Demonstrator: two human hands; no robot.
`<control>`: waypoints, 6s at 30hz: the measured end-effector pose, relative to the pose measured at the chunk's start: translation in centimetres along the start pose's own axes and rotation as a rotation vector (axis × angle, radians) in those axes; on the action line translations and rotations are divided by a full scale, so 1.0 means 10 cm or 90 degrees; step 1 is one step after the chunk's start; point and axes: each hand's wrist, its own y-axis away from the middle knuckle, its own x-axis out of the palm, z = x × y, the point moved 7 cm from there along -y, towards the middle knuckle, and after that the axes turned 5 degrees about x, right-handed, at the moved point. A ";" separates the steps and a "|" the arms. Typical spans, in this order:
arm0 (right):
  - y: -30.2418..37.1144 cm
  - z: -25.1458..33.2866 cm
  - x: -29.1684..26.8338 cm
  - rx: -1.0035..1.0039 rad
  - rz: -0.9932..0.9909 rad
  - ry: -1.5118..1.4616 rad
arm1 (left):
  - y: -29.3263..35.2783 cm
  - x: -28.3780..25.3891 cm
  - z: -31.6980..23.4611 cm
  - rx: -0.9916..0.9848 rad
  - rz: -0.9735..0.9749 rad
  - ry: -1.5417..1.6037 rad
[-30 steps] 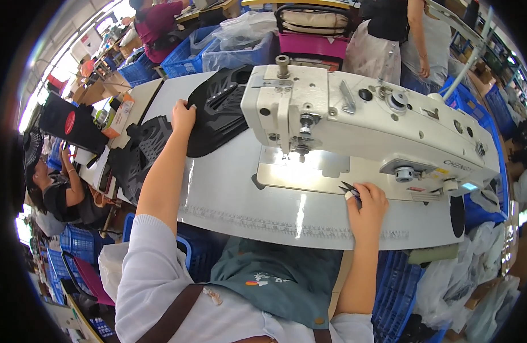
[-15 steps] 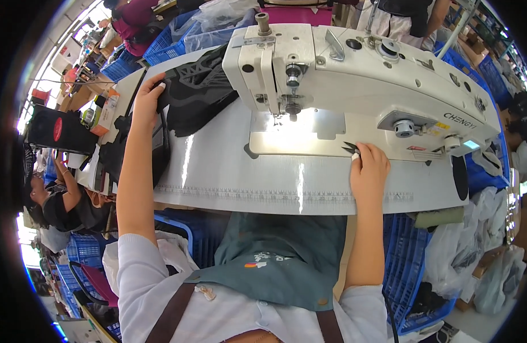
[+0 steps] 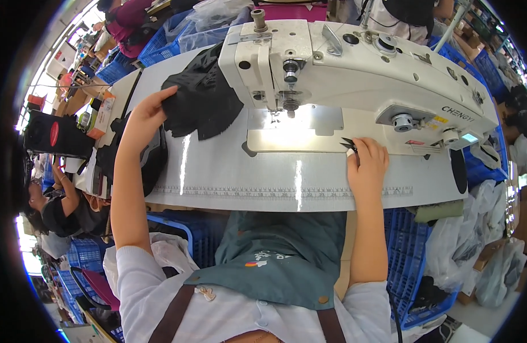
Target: Using an industrial sewing machine to stitch together components for the upper part of a shoe.
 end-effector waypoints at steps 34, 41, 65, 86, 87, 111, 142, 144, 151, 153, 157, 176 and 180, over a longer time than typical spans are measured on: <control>0.07 0.96 0.33 0.112 0.251 -0.266 | 0.33 1.85 0.00 -0.011 0.212 -0.250; -0.19 0.90 0.70 0.057 0.225 -0.155 | 0.08 1.90 0.35 -0.027 0.157 -0.182; -0.54 0.89 0.95 0.059 0.521 -0.226 | -0.11 1.90 0.37 -0.053 0.273 -0.127; -0.61 0.83 0.95 0.189 0.531 -0.120 | -0.25 1.98 0.55 -0.145 0.369 -0.192; -0.62 0.83 0.92 0.201 0.516 -0.125 | -0.26 1.98 0.55 -0.144 0.359 -0.188; -0.53 0.81 1.06 0.244 0.569 -0.006 | -0.28 2.06 0.65 -0.024 0.243 -0.222; -0.66 0.68 1.10 0.203 0.425 -0.147 | -0.39 2.00 0.79 -0.072 0.218 -0.043; -0.68 0.67 1.14 0.184 0.436 -0.143 | -0.40 1.96 0.66 -0.100 0.239 -0.080; -0.72 0.69 1.12 0.220 0.488 -0.159 | -0.45 1.96 0.60 -0.077 0.264 -0.144; -0.73 0.68 1.14 0.185 0.479 -0.149 | -0.45 1.97 0.61 -0.075 0.263 -0.139; -0.73 0.69 1.14 0.204 0.481 -0.182 | -0.46 1.97 0.61 -0.065 0.265 -0.149; -0.75 0.62 1.23 0.193 0.511 -0.085 | -0.60 2.00 0.61 0.117 0.217 -0.171; -0.74 0.60 1.22 0.135 0.517 -0.029 | -0.60 1.95 0.36 0.038 0.263 -0.184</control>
